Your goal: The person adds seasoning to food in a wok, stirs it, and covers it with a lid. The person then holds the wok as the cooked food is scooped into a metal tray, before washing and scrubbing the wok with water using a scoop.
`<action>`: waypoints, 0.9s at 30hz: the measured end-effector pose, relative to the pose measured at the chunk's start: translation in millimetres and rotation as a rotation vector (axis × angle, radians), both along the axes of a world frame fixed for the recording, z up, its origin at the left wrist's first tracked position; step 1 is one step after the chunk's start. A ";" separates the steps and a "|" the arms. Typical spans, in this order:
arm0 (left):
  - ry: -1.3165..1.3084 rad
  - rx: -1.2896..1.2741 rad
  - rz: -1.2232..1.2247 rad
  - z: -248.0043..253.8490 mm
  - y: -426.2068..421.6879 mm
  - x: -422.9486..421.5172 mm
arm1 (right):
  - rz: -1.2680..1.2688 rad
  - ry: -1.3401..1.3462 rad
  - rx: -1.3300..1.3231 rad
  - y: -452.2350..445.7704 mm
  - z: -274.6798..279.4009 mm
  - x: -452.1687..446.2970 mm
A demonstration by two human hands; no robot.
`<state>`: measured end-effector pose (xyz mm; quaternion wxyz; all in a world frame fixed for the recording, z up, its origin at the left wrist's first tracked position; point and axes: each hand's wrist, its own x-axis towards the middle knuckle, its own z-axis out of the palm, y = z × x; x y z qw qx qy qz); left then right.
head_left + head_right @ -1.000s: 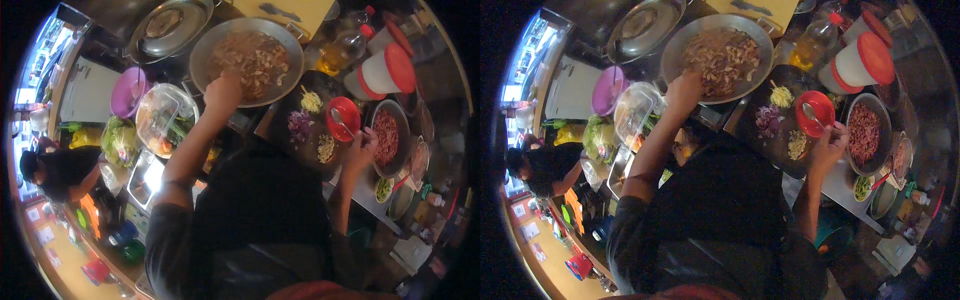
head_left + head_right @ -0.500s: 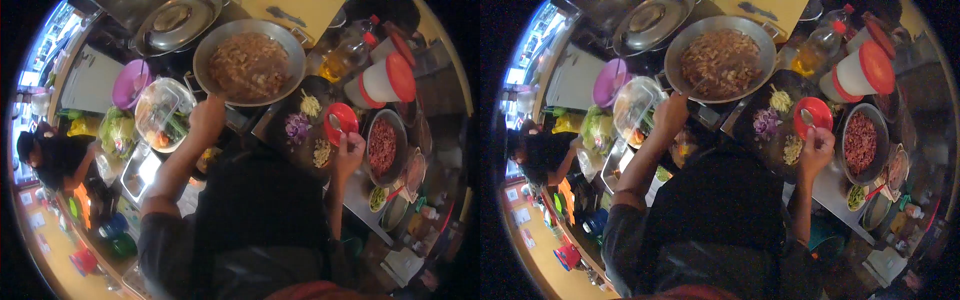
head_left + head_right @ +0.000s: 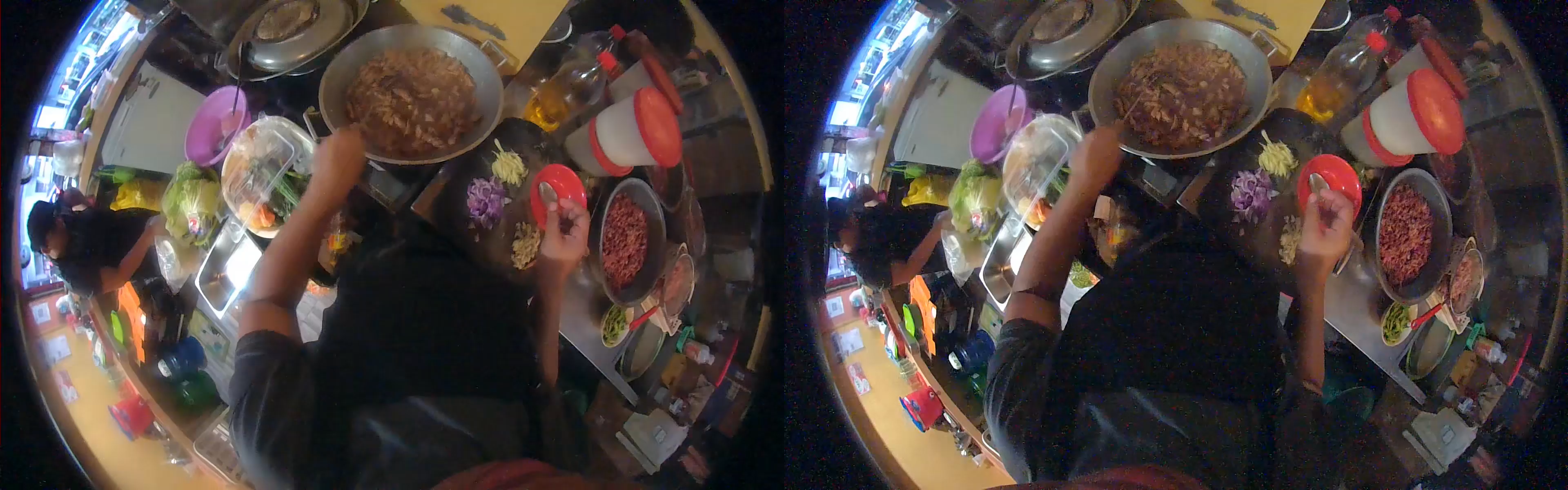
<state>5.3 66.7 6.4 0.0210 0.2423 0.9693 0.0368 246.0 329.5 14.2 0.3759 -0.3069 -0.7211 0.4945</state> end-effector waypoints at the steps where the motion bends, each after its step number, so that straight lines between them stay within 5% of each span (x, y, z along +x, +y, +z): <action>1: -0.005 -0.001 0.003 19.1 -9.3 5.1 | 0.027 -0.018 0.003 1.2 1.1 1.2; 6: 0.036 -0.094 -0.009 97.9 -50.6 40.6 | 0.007 0.075 0.011 4.2 0.4 1.9; 11: -0.121 -0.171 0.024 57.6 -33.0 42.4 | -0.005 0.090 0.069 -1.1 8.4 -6.6; 14: -0.076 0.042 0.058 45.4 -22.8 33.3 | 0.140 -0.001 -0.353 -7.2 20.7 -9.4; 17: -0.184 0.159 0.032 82.6 -9.0 59.2 | 0.148 0.194 -0.146 -6.6 11.4 -13.8; 19: -0.201 0.166 -0.030 65.4 5.1 63.9 | 0.086 0.218 0.126 -3.3 5.1 -19.8; 26: -0.265 0.161 0.057 25.2 46.9 42.1 | 0.163 -0.034 -0.321 -16.2 27.5 -10.6; 27: -0.238 0.166 0.001 34.4 34.4 43.4 | 0.122 0.006 -0.172 -12.7 20.5 -6.0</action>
